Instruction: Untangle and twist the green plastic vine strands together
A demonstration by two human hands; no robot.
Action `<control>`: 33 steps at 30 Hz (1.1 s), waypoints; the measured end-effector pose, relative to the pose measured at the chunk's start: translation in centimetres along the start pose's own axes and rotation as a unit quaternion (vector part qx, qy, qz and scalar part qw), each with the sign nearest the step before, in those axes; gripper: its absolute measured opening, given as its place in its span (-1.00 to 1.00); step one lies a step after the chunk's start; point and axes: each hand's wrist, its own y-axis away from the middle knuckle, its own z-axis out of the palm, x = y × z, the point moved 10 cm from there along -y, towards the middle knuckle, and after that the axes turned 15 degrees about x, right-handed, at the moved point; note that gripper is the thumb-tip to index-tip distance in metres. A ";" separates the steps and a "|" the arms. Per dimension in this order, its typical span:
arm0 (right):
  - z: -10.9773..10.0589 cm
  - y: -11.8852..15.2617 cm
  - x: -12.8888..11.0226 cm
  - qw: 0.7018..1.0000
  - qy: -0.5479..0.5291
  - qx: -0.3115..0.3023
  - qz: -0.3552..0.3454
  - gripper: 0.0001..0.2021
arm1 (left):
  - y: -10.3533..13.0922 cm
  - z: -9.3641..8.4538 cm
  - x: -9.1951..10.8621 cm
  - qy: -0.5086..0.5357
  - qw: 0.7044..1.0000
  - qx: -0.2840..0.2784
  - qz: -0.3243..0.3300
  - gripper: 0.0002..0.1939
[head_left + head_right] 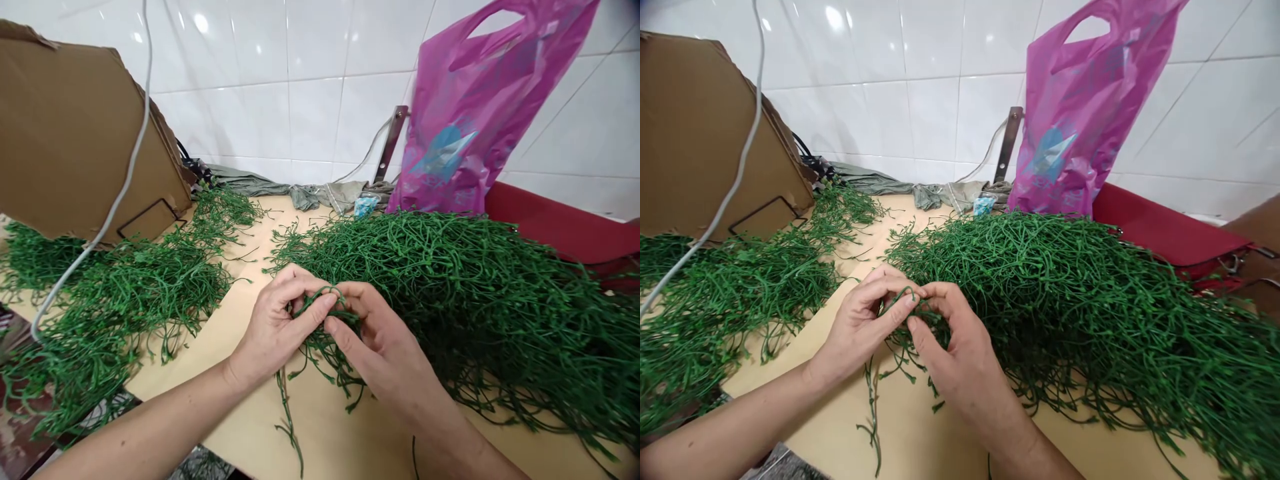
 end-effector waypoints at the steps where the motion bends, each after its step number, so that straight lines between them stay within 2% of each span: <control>1: 0.3 0.0 0.0 1.000 -0.004 -0.011 0.002 -0.84 | -0.1 0.0 0.0 0.006 1.000 0.002 0.002 -0.90; 3: 0.7 0.1 0.1 0.999 -0.005 -0.030 0.021 -0.84 | -0.1 0.1 -0.1 0.023 1.000 -0.002 0.006 -0.93; 6: 1.1 0.3 0.7 0.997 0.023 -0.048 0.055 -0.67 | 0.0 0.5 -0.5 0.070 0.997 -0.023 -0.024 -0.94; 8: 1.2 0.4 0.9 0.996 0.039 -0.047 0.061 -0.66 | 0.4 1.3 -1.6 0.128 0.985 -0.051 -0.099 -0.89; 11: 1.2 0.2 0.9 0.997 0.054 -0.037 0.035 -0.69 | 1.5 2.8 -3.1 0.217 0.945 -0.096 -0.227 -0.84; 14: 1.0 0.1 0.9 0.995 0.095 -0.032 -0.015 -0.68 | 2.1 3.5 -4.0 0.283 0.909 -0.102 -0.289 -0.82; 17: 1.7 0.5 0.3 0.981 0.154 -0.051 -0.108 -0.69 | 2.2 3.2 -6.0 0.310 0.878 -0.052 -0.361 -0.77; 20: 4.1 2.5 -0.8 0.933 0.220 -0.115 -0.260 -0.70 | 2.3 2.3 -8.2 0.304 0.848 0.025 -0.433 -0.76; 22: 5.1 3.3 -0.8 0.909 0.254 -0.122 -0.308 -0.73 | 2.2 2.2 -8.5 0.315 0.834 0.041 -0.451 -0.78; 24: 4.8 3.1 -0.8 0.911 0.262 -0.093 -0.305 -0.75 | 2.0 2.4 -8.2 0.343 0.822 0.040 -0.454 -0.80; 27: 3.1 2.2 -1.2 0.925 0.249 -0.038 -0.284 -0.77 | 1.6 2.4 -7.5 0.381 0.808 0.046 -0.447 -0.84; 30: 0.4 1.2 -2.5 0.927 0.239 0.066 -0.280 -0.79 | 1.1 1.8 -7.5 0.395 0.801 0.072 -0.444 -0.88; 33: -2.1 1.1 -3.8 0.903 0.261 0.178 -0.290 -0.68 | 0.8 1.4 -7.7 0.406 0.794 0.087 -0.445 -0.89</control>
